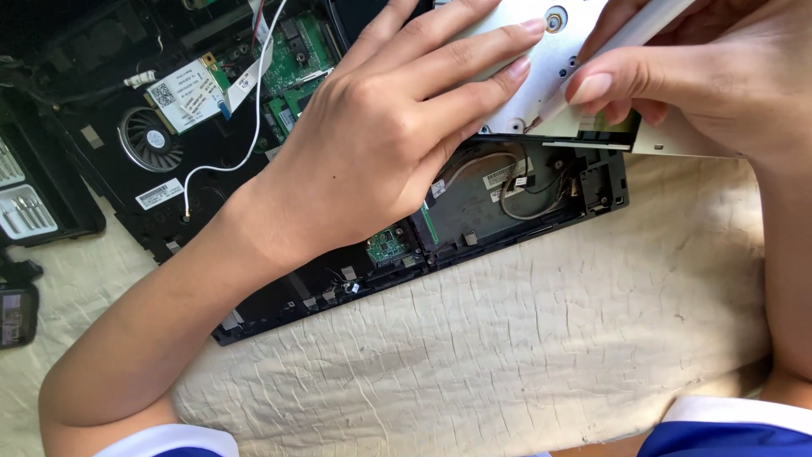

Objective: Removing the internal optical drive from a laptop chassis using a screwdriver.

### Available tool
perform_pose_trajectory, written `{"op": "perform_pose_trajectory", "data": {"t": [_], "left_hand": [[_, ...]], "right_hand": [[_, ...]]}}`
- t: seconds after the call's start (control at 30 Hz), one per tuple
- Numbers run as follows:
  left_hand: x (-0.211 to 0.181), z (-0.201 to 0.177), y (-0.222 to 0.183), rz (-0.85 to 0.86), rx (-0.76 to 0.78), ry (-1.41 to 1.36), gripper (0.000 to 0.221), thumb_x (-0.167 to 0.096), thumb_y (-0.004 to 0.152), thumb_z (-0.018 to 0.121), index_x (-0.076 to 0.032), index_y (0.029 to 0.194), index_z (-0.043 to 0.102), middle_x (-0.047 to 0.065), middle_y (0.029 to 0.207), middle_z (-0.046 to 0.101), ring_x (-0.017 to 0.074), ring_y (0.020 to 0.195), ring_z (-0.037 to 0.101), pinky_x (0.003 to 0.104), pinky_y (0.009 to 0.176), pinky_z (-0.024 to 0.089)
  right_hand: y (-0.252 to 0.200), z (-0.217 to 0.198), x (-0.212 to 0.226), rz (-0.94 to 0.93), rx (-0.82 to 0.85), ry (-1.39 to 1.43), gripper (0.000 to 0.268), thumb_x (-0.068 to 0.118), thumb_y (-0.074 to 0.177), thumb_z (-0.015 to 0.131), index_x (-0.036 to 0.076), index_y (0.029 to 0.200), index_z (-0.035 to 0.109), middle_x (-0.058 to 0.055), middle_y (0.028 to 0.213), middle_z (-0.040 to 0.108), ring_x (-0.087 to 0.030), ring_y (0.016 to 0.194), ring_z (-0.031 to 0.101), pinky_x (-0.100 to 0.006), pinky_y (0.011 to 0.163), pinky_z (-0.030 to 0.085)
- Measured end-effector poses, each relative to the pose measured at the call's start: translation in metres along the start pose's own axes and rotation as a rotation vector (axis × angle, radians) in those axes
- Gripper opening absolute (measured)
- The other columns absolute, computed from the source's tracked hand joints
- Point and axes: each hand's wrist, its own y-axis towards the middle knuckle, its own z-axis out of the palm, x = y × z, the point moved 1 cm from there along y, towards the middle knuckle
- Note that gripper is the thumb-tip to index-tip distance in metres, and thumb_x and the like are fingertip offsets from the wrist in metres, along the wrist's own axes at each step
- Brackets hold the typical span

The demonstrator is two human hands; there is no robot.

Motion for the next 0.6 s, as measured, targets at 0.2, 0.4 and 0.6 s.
{"op": "perform_pose_trajectory", "data": {"t": [0.2,0.4,0.6], "left_hand": [[-0.001,-0.001,0.001,0.030,-0.017,0.028,0.024,-0.003,0.117,0.056,0.007,0.133,0.072,0.015,0.149,0.057,0.0402,0.142,0.051,0.060,0.117,0.041],[-0.001,-0.001,0.001,0.030,-0.014,0.026,0.023,-0.002,0.118,0.057,0.006,0.132,0.074,0.015,0.149,0.056,0.0373,0.142,0.049,0.056,0.116,0.042],[0.000,-0.001,-0.001,0.048,-0.001,0.089,0.022,-0.001,0.119,0.062,0.006,0.137,0.071,0.014,0.151,0.055,0.0365,0.142,0.051,0.052,0.110,0.047]], "right_hand": [[0.001,0.006,-0.012,-0.085,0.010,0.170,0.018,0.001,0.097,0.080,-0.005,0.095,0.064,-0.013,0.084,0.063,-0.017,0.076,0.062,-0.021,0.067,0.046],[0.006,0.008,-0.025,-0.033,0.040,0.197,0.014,0.004,0.100,0.076,-0.002,0.095,0.064,-0.009,0.083,0.062,-0.014,0.079,0.060,-0.020,0.071,0.045],[0.008,0.011,-0.033,0.028,0.054,0.239,0.010,0.008,0.101,0.072,0.006,0.097,0.063,-0.001,0.088,0.061,-0.008,0.084,0.059,-0.016,0.073,0.045]]}}
